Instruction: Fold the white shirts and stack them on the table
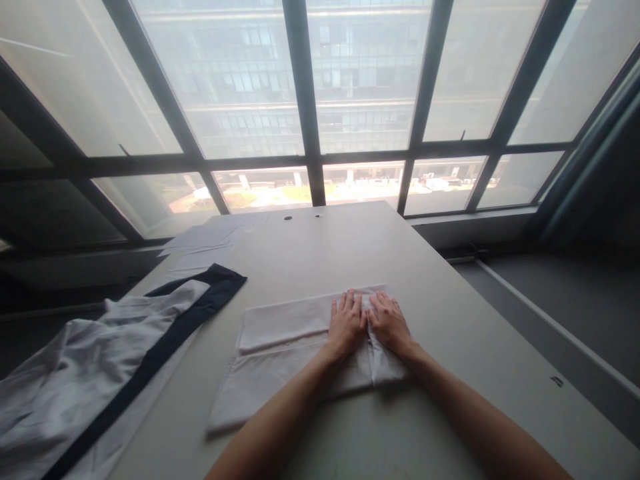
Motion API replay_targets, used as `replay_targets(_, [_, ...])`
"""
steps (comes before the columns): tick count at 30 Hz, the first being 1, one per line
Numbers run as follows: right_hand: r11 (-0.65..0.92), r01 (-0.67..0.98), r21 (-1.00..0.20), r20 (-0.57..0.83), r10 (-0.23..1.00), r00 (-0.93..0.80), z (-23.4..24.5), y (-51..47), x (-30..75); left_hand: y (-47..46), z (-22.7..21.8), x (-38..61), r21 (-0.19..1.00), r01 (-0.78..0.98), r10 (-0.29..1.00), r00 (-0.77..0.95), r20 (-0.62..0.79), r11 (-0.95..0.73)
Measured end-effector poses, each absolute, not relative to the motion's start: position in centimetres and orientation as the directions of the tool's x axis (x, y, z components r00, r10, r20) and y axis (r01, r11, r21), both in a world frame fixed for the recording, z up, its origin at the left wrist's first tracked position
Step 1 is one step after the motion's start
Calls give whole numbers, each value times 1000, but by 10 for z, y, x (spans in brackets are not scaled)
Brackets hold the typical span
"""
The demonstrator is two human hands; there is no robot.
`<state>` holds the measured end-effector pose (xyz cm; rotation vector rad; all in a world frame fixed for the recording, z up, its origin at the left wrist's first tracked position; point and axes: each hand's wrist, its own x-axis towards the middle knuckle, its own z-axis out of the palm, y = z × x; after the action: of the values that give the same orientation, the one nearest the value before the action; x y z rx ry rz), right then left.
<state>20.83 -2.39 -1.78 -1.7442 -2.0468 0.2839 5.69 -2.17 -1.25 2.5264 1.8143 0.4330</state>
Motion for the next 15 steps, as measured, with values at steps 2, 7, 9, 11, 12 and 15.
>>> replay_targets(2, [188,887,-421,195,974,-114,-18,-24,208,-22,-12,57,164,929,930,294,221,-332])
replay_targets(7, [187,890,-416,193,975,-115,-18,-24,208,-22,-11,57,163,930,931,293,218,-330])
replay_targets(9, [189,889,-418,194,974,-116,-18,-24,208,-21,-11,57,160,929,930,296,217,-332])
replay_targets(11, [190,887,-421,194,974,-116,-18,-25,208,-21,-12,57,159,929,930,296,217,-333])
replay_targets(12, [189,887,-421,193,974,-116,-17,-25,208,-21,-12,57,160,930,931,295,217,-332])
replay_targets(15, [186,889,-418,187,975,-116,-17,-25,208,-21,-12,57,158,931,931,293,217,-330])
